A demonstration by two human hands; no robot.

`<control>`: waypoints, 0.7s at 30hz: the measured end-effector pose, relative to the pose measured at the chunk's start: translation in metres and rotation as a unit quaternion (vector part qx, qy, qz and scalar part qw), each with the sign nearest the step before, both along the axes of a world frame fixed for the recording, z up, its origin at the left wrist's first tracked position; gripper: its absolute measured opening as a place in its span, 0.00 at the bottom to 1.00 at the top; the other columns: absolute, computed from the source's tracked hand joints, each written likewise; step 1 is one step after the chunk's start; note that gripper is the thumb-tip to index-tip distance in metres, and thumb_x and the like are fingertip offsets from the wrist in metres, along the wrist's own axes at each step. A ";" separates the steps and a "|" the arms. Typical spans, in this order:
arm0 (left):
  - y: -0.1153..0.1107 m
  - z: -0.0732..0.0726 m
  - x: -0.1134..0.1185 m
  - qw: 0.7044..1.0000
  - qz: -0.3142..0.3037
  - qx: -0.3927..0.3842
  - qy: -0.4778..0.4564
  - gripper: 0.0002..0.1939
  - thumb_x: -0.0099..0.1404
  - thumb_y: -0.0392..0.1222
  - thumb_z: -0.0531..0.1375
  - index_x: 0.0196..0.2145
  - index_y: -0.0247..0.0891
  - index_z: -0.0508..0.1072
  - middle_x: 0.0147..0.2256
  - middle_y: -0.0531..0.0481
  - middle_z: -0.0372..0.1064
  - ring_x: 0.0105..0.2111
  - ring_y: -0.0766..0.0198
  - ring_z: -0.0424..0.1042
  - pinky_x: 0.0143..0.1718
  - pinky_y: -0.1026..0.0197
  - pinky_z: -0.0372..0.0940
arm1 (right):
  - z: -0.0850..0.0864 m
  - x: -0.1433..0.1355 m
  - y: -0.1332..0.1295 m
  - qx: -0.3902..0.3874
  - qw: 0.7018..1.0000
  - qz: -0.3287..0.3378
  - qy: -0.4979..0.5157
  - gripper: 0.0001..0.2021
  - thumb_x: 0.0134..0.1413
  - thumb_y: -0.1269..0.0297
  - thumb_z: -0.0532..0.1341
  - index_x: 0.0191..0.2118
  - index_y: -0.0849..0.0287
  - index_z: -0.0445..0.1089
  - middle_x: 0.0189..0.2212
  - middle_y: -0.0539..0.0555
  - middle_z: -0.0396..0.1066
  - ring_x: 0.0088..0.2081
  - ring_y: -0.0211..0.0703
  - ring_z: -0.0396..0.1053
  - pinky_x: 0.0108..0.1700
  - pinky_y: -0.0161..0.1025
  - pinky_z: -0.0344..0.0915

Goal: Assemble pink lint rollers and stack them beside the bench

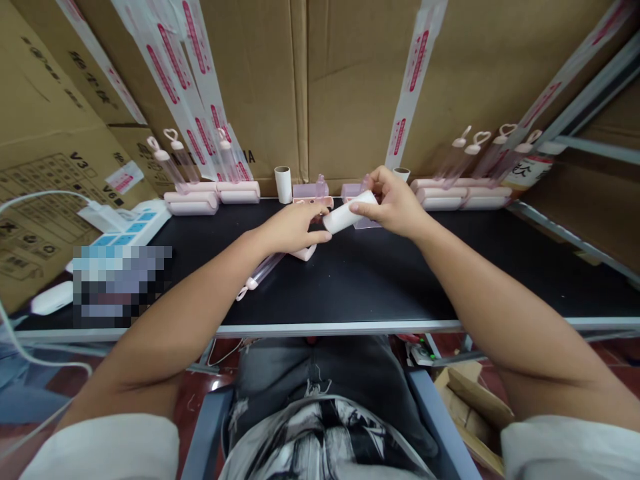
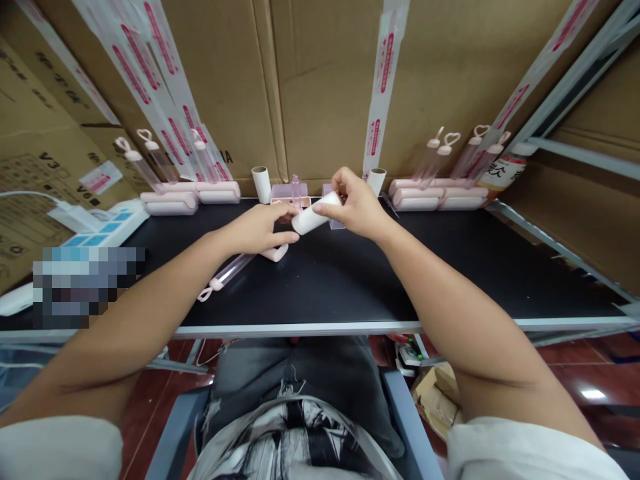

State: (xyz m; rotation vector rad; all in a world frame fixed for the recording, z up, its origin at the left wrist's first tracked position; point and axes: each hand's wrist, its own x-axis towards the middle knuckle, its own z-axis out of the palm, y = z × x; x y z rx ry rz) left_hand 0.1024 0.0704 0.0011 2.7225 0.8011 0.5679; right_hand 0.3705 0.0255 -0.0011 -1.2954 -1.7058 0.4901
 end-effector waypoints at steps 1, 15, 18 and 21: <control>-0.002 -0.002 0.002 1.000 -0.004 -0.007 -0.011 0.27 0.66 0.48 0.69 0.60 0.38 0.78 0.52 0.41 0.82 0.49 0.52 0.80 0.55 0.52 0.69 | -0.001 -0.003 0.001 -0.005 0.999 -0.006 0.046 0.35 0.44 0.28 0.74 0.40 0.48 0.59 0.27 0.46 0.62 0.29 0.45 0.64 0.31 0.43 0.62; -0.006 0.002 0.001 0.985 -0.044 -0.087 -0.143 0.28 0.68 0.49 0.63 0.62 0.35 0.80 0.50 0.44 0.83 0.42 0.58 0.78 0.49 0.57 0.71 | -0.003 -0.015 -0.003 -0.034 0.975 0.007 0.219 0.33 0.47 0.31 0.76 0.41 0.47 0.60 0.23 0.42 0.62 0.18 0.37 0.58 0.18 0.38 0.55; -0.005 0.005 0.000 0.986 -0.027 -0.080 -0.145 0.25 0.65 0.45 0.62 0.57 0.35 0.82 0.40 0.48 0.82 0.36 0.61 0.75 0.43 0.59 0.69 | -0.002 -0.018 -0.006 -0.036 0.973 0.026 0.227 0.32 0.47 0.30 0.75 0.39 0.48 0.64 0.22 0.43 0.63 0.18 0.36 0.60 0.17 0.37 0.58; -0.003 0.005 -0.001 0.985 -0.019 -0.060 -0.163 0.21 0.62 0.43 0.62 0.51 0.37 0.83 0.35 0.51 0.78 0.33 0.62 0.72 0.38 0.61 0.67 | -0.002 -0.020 -0.007 -0.043 0.970 0.036 0.238 0.33 0.45 0.29 0.76 0.38 0.50 0.66 0.22 0.43 0.64 0.19 0.36 0.62 0.17 0.36 0.61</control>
